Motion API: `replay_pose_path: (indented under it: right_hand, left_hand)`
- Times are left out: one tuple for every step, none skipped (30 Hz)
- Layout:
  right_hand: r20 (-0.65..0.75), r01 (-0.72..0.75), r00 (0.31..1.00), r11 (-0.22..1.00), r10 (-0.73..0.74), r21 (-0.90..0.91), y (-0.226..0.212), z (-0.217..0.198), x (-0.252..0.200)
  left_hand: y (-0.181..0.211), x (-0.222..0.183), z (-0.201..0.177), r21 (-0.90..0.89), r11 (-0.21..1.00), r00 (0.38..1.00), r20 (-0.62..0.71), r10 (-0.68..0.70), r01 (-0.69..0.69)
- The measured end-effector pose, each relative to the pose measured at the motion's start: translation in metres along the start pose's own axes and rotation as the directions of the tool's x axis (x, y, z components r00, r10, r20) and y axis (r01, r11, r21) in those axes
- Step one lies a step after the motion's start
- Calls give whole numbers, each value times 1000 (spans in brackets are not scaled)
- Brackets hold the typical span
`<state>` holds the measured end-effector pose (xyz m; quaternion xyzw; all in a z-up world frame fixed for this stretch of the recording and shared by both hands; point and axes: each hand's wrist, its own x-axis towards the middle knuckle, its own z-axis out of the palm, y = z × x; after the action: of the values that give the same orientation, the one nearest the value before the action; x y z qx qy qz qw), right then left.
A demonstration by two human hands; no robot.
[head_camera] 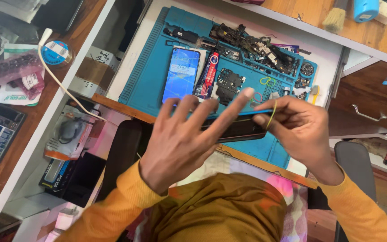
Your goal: The person applies adhesive to a phone frame using a tube, joins the back panel and frame together, and secures them with rubber bands before handling the internal motherboard and small components.
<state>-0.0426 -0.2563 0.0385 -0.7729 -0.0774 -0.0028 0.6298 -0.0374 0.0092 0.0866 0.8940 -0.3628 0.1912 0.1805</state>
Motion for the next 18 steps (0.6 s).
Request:
replay_pose_path:
  right_hand:
    - [30, -15, 999, 1000, 15, 1, -3, 3, 0]
    - [93, -39, 995, 999, 37, 18, -8, 3, 1]
    - [153, -64, 986, 997, 59, 31, -15, 2, 1]
    - [213, -91, 974, 995, 80, 42, -20, 1, 2]
    - [266, -91, 960, 996, 92, -14, -25, 3, 5]
    - [318, -89, 942, 994, 107, -71, -28, 4, 7]
    - [371, -90, 919, 988, 130, -125, -29, 6, 7]
    - [376, -53, 919, 981, 121, -186, -29, 9, 6]
    - [383, -13, 917, 969, 110, -247, -27, 12, 6]
    - [390, 26, 915, 952, 100, -305, -24, 13, 5]
    - [395, 33, 913, 950, 98, -311, -22, 11, 5]
    - [401, 39, 911, 948, 96, -316, -19, 7, 5]
    - [408, 49, 908, 947, 91, -319, -16, 3, 5]
    - [413, -103, 886, 959, 209, -265, -14, -4, 4]
    - [430, -254, 844, 944, 322, -208, -14, -11, 3]
    - [453, -402, 783, 903, 426, -154, -13, -14, 3]
    - [501, -422, 740, 890, 448, -172, -12, -14, 3]
    - [548, -440, 694, 877, 468, -191, -11, -15, 3]
  left_hand:
    - [-1, 1, 4, -10, 1000, 986, 168, -6, 7]
    - [-2, 3, 9, -19, 1000, 943, 332, -9, 16]
    - [-3, 4, 14, -29, 999, 874, 486, -7, 24]
    - [-3, 3, 16, -20, 999, 903, 427, 39, -34]
    - [-4, 1, 19, -6, 996, 927, 366, 87, -91]
    - [-4, 0, 22, 11, 989, 943, 304, 137, -147]
    - [-2, -1, 26, -7, 985, 957, 235, 170, -173]
    - [1, -1, 32, -24, 979, 966, 164, 201, -200]
    - [2, -1, 35, -37, 973, 969, 91, 230, -228]
    - [2, -2, 37, -72, 974, 971, 91, 221, -215]
    - [1, -2, 39, -105, 974, 973, 91, 212, -202]
    - [0, -2, 40, -139, 972, 975, 91, 203, -189]
    - [-5, 0, 40, -262, 963, 975, 192, 110, -57]
    - [-12, 1, 40, -367, 926, 953, 301, 30, 87]
    - [-17, 0, 40, -445, 862, 908, 418, -38, 241]
    - [-17, -3, 41, -590, 764, 940, 335, -61, 260]
    - [-15, -3, 46, -723, 645, 964, 248, -93, 248]
    - [-13, -5, 51, -834, 509, 976, 166, -139, 214]
